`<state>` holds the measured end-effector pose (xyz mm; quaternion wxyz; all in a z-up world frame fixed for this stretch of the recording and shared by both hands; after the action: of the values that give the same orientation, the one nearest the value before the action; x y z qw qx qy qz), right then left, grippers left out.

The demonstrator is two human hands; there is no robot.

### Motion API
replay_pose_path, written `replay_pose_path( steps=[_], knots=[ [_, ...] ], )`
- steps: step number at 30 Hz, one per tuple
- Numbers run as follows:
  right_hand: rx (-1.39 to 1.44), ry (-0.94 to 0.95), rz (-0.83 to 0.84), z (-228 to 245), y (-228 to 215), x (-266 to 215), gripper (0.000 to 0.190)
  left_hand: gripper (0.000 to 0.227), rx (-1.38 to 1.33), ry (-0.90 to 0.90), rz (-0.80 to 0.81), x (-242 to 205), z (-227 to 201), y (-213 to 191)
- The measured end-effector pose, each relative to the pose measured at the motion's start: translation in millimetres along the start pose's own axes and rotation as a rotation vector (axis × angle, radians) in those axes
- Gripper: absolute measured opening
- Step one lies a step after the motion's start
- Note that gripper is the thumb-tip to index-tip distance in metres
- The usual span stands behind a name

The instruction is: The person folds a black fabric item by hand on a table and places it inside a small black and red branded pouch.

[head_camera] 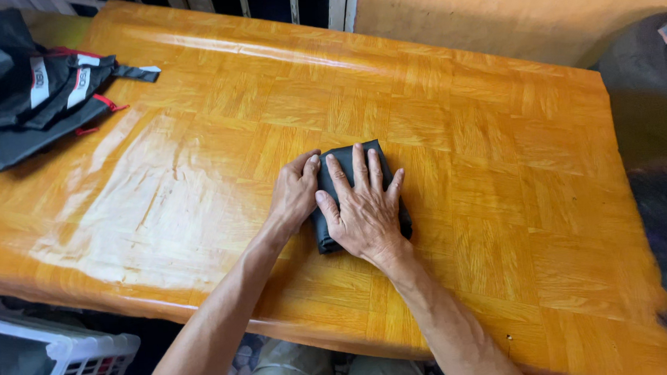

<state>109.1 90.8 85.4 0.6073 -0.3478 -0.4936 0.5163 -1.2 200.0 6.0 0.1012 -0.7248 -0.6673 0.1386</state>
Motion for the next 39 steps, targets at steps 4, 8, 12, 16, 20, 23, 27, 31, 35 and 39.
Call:
replay_pose_path(
  steps=[4,8,12,16,20,23,27,31,35,39],
  knots=[
    [0.014,0.008,0.064,-7.3,8.8,-1.0,0.071,0.043,0.034,-0.035,0.008,-11.2,-9.9,-1.4],
    [0.470,0.169,-0.099,-28.1,-13.5,6.8,0.098,0.064,-0.012,-0.022,-0.052,-42.5,-45.4,-12.1],
    [0.810,0.444,-0.223,-85.8,-6.8,16.9,0.105,0.070,-0.080,0.113,-0.160,-60.2,-58.2,-17.1],
    [1.272,0.280,-0.192,-99.0,-1.1,23.2,0.043,0.082,-0.129,0.916,-0.412,-90.2,-82.2,-29.8],
    [1.387,-0.077,-0.193,-91.6,-33.2,18.0,0.053,0.088,0.088,1.249,-0.555,-93.9,-57.6,-28.5],
    [1.131,-0.189,-0.261,-84.3,-65.2,4.4,0.083,0.101,0.234,1.351,-0.704,-90.8,-42.6,-26.8],
    [0.891,-0.220,-0.302,-76.9,-87.3,-4.8,0.059,0.102,0.132,1.343,-0.616,-101.5,-65.2,-34.2],
    [0.646,-0.240,-0.277,-58.6,-106.3,-7.7,0.052,0.098,0.096,1.315,-0.561,-100.8,-63.3,-30.2],
    [0.607,-0.142,-0.322,-67.0,-103.0,-6.0,0.051,0.101,-0.013,1.255,-0.475,-99.6,-71.9,-31.6],
    [0.604,-0.100,-0.342,-77.9,-95.3,-7.7,0.047,0.103,-0.083,1.194,-0.429,-96.9,-65.2,-30.2]
  ],
)
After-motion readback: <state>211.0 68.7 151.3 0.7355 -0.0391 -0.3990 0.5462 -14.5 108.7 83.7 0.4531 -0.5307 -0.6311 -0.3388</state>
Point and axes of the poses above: each hand's wrist, its own x-axis towards the middle knuckle, its own y-axis out of the palm, z = x × y, the point moved 5 cm from there along x, towards the middle knuckle, and after that the axes turned 3 degrees about -z, right-handed, at the moved point
